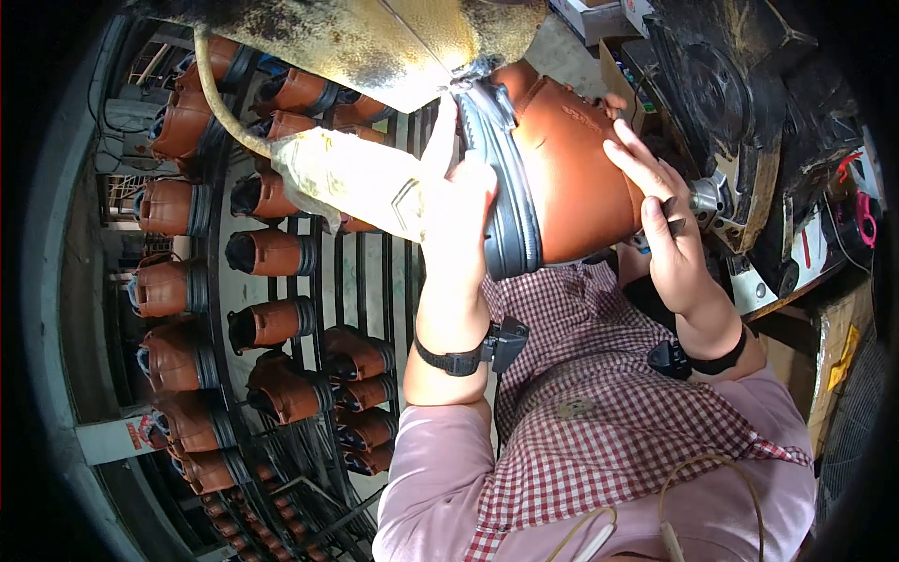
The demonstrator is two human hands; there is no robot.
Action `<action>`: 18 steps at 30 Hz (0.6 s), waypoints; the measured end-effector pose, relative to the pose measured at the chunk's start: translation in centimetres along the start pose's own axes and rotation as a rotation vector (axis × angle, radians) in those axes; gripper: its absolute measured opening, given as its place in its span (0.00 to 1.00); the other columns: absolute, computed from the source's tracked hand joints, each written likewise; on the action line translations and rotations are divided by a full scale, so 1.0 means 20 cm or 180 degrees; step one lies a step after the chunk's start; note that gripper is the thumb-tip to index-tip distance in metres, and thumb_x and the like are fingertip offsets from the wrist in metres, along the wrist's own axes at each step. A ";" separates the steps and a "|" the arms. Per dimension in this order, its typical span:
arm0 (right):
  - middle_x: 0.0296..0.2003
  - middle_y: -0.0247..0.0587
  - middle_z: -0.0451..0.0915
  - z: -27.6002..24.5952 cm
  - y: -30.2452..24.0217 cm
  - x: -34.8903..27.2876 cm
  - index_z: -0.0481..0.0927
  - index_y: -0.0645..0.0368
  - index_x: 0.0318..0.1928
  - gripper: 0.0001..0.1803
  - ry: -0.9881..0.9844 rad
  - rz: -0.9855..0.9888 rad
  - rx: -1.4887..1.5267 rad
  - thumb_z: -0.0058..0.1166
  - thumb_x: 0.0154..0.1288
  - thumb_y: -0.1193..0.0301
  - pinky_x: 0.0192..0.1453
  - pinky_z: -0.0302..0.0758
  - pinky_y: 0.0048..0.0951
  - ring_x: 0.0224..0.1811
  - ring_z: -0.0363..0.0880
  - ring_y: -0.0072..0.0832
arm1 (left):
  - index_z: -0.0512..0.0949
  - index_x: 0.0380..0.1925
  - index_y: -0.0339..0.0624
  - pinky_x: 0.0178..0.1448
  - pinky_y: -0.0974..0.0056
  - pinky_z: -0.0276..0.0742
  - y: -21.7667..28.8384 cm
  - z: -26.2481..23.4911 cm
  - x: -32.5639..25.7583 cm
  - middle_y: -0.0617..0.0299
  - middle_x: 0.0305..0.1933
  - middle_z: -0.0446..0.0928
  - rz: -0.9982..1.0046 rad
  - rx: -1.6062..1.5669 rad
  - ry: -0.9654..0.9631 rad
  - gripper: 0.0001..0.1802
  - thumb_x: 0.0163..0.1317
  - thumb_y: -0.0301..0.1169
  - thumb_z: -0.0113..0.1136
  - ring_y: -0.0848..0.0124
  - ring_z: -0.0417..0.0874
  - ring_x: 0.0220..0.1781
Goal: Polishing and finishing leather shoes using an industrial rotary machine.
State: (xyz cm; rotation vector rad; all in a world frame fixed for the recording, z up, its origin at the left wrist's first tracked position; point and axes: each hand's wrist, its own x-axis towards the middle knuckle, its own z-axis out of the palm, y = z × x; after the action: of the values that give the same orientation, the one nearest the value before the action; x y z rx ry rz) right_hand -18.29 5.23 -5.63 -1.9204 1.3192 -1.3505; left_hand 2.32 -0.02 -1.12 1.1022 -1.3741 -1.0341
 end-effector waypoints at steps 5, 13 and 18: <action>0.69 0.42 0.64 0.05 0.10 -0.01 0.63 0.60 0.68 0.25 0.0187 -0.0175 0.0440 0.27 0.78 0.64 0.72 0.49 0.38 0.68 0.63 0.35 | 0.59 0.69 0.34 0.53 0.71 0.65 0.00 0.06 0.00 0.64 0.49 0.70 0.0337 -0.0450 0.0150 0.32 0.65 0.32 0.49 0.76 0.70 0.46; 0.61 0.55 0.69 0.07 0.23 -0.01 0.62 0.69 0.65 0.26 0.0756 -0.0018 0.1387 0.25 0.79 0.63 0.72 0.58 0.37 0.66 0.66 0.39 | 0.69 0.61 0.40 0.59 0.69 0.69 -0.01 0.04 0.07 0.67 0.51 0.75 -0.0116 -0.1317 -0.0123 0.25 0.68 0.40 0.53 0.77 0.76 0.51; 0.30 0.29 0.65 0.09 0.17 -0.08 0.68 0.60 0.42 0.14 0.1213 0.0006 0.1027 0.41 0.76 0.61 0.31 0.57 0.17 0.27 0.58 0.13 | 0.71 0.58 0.36 0.49 0.70 0.75 -0.05 0.07 0.14 0.60 0.49 0.76 0.0036 -0.1446 0.0063 0.23 0.66 0.35 0.52 0.76 0.78 0.46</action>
State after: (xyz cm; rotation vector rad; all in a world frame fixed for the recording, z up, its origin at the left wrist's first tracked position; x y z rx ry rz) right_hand -18.37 4.89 -9.72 -1.4954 1.1717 -1.8665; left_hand 1.01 -2.86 -1.67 0.7627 -1.0557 -1.2469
